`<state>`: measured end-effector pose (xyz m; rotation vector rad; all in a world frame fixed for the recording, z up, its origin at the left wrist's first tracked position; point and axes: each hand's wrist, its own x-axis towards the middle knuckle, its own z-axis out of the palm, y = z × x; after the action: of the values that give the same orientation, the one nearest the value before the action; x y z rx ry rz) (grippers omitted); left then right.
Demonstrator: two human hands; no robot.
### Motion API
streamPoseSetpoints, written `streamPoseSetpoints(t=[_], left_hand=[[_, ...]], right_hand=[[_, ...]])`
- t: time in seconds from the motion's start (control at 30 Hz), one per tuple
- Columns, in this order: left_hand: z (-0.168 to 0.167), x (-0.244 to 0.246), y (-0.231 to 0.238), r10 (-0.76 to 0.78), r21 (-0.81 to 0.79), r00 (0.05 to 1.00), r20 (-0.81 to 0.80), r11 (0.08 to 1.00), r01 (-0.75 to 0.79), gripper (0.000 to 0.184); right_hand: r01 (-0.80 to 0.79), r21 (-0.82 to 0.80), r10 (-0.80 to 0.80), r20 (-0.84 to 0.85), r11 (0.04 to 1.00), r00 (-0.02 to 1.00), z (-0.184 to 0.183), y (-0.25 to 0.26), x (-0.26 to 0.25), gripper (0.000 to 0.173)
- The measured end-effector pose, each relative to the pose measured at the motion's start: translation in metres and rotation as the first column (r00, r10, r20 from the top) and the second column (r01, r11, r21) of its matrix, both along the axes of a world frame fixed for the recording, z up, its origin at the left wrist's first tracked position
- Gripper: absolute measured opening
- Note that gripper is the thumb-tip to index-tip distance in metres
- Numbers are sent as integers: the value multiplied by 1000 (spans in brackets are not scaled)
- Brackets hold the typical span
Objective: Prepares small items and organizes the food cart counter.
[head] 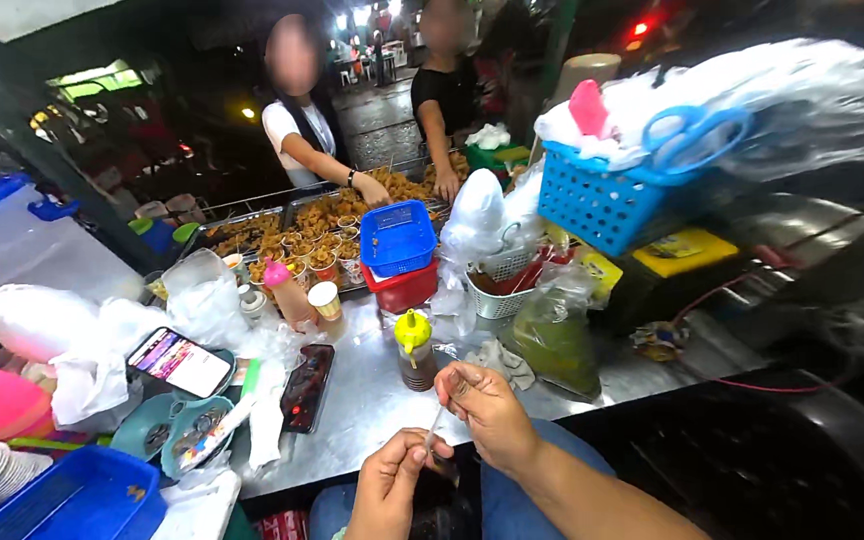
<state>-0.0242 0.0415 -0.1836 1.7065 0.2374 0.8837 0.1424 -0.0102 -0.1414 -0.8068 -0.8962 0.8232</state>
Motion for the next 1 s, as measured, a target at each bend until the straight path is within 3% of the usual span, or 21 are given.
streamPoseSetpoints(t=[0.07,0.13,0.2,0.23,0.27,0.33,0.43,0.47,0.5,0.53,0.57,0.6,0.63,0.67,0.77,0.83,0.87,0.93,1.0], left_hand=[[-3,0,2,16,-70,998,63,998,-11,30],[0,3,3,106,-203,978,177,977,-69,27],[10,9,7,239,-382,914,326,918,-103,22],[16,11,10,294,-458,872,391,884,-92,23],[23,13,13,327,-500,835,443,863,-73,27],[35,13,21,362,-533,784,505,845,-47,34],[48,3,29,345,-561,805,483,828,-19,33],[51,1,29,323,-572,821,470,820,5,30],[53,-2,30,298,-589,834,465,807,40,26],[53,-4,30,278,-607,839,468,791,76,24],[51,-6,31,264,-619,841,473,779,103,23],[49,-8,31,259,-624,838,480,772,119,24],[46,-9,33,262,-622,834,486,774,120,25],[43,-10,35,277,-610,828,488,787,97,28],[40,-18,41,320,-548,821,472,836,-11,30],[43,-22,41,291,-555,828,479,831,29,28],[44,-24,39,262,-567,832,489,821,74,27],[41,-26,37,189,-564,864,467,816,126,24],[32,-28,32,111,-485,948,298,873,51,21]], right_hand=[[-34,11,35,-49,999,998,1,3,0,29],[-95,97,89,66,991,994,-6,6,-1,15],[-176,102,148,240,979,960,-16,7,-11,71],[-193,52,170,292,980,941,-21,6,-20,90],[-193,9,180,330,981,927,-26,5,-30,95],[-101,-7,93,453,995,887,-32,5,-39,79],[105,174,-191,614,979,766,-33,13,-26,29],[77,130,-140,588,988,796,-30,13,-21,20],[-27,-8,28,484,1000,875,-23,9,-18,15],[-214,-191,262,278,958,924,-14,5,-17,17],[-428,-314,458,24,847,889,-8,4,-18,22],[-581,-342,562,-162,739,811,-9,5,-20,27],[-636,-337,596,-226,695,771,-12,6,-23,30],[-604,-337,586,-167,722,793,-16,6,-27,30],[-375,-287,441,213,881,872,-24,4,-29,34],[-463,-349,539,160,815,827,-22,6,-27,20],[-507,-379,592,151,774,791,-22,7,-25,29],[-407,-364,523,321,838,789,-23,7,-20,37],[-315,-248,391,379,916,839,-22,13,-13,49]])
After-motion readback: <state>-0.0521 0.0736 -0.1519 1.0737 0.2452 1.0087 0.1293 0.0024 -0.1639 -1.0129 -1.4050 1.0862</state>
